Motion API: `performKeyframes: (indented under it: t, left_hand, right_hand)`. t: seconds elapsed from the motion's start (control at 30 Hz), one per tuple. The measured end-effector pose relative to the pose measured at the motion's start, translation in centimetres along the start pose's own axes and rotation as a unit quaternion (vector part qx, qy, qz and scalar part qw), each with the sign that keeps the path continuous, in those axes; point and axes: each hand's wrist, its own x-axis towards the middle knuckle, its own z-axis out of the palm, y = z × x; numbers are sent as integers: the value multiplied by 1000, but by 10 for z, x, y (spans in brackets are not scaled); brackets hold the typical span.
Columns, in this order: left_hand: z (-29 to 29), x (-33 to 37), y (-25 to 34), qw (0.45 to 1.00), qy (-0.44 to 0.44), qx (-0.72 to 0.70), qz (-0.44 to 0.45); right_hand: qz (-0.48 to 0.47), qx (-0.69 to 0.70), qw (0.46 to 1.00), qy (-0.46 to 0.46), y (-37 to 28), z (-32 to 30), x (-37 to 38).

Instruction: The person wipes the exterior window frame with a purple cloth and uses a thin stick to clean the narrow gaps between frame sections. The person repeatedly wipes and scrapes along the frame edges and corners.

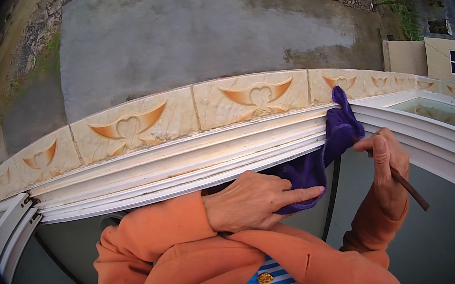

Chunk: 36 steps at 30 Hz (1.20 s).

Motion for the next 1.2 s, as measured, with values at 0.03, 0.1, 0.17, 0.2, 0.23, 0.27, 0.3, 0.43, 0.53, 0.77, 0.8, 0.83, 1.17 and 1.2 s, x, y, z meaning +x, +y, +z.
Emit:
performKeyframes:
  t: [0.03, 0.1, 0.17, 0.2, 0.23, 0.27, 0.3, 0.43, 0.53, 0.77, 0.8, 0.83, 1.17, 1.2]
  left_hand:
    - [1, -1, -2, 1000, 9, -17, 10]
    - [4, -3, -5, 999, 2, -34, 9]
    - [7, -5, -8, 998, 40, -44, 26]
    - [9, -6, -9, 997, 56, -49, 31]
    - [11, -6, -10, 996, 67, -53, 37]
    - [14, -5, -11, 994, 78, -57, 42]
    - [16, -5, -12, 994, 79, -58, 41]
    - [26, -3, -14, 987, 96, -114, 53]
    - [31, -5, -17, 984, 88, -141, 58]
    - [26, -21, -18, 976, 80, -195, 57]
    - [24, -23, -17, 974, 76, -204, 59]
    - [22, -26, -16, 973, 79, -207, 66]
    - [14, -46, -15, 974, 80, -198, 73]
    - [15, -46, -15, 975, 75, -199, 70]
  right_hand:
    - [-80, -75, 994, 16, 1, 7, 8]
    - [-90, 161, 983, 1, 7, 22, 25]
    - [-35, 371, 927, -46, 12, 29, 38]
    - [19, 373, 928, -9, 14, 33, 42]
    - [43, 385, 921, 33, 15, 36, 48]
    - [65, 373, 925, 28, 15, 35, 55]
    - [88, 360, 929, 25, 14, 37, 62]
    - [205, 291, 931, -77, 14, 42, 100]
    - [246, 363, 894, -92, 24, 56, 120]
    - [262, 401, 875, -68, 25, 64, 118]
    - [270, 447, 848, -93, 18, 64, 119]
    - [276, 489, 820, -109, 10, 67, 120]
    - [350, 611, 709, -46, 9, 84, 113]
    - [321, 567, 758, -38, 19, 73, 115]
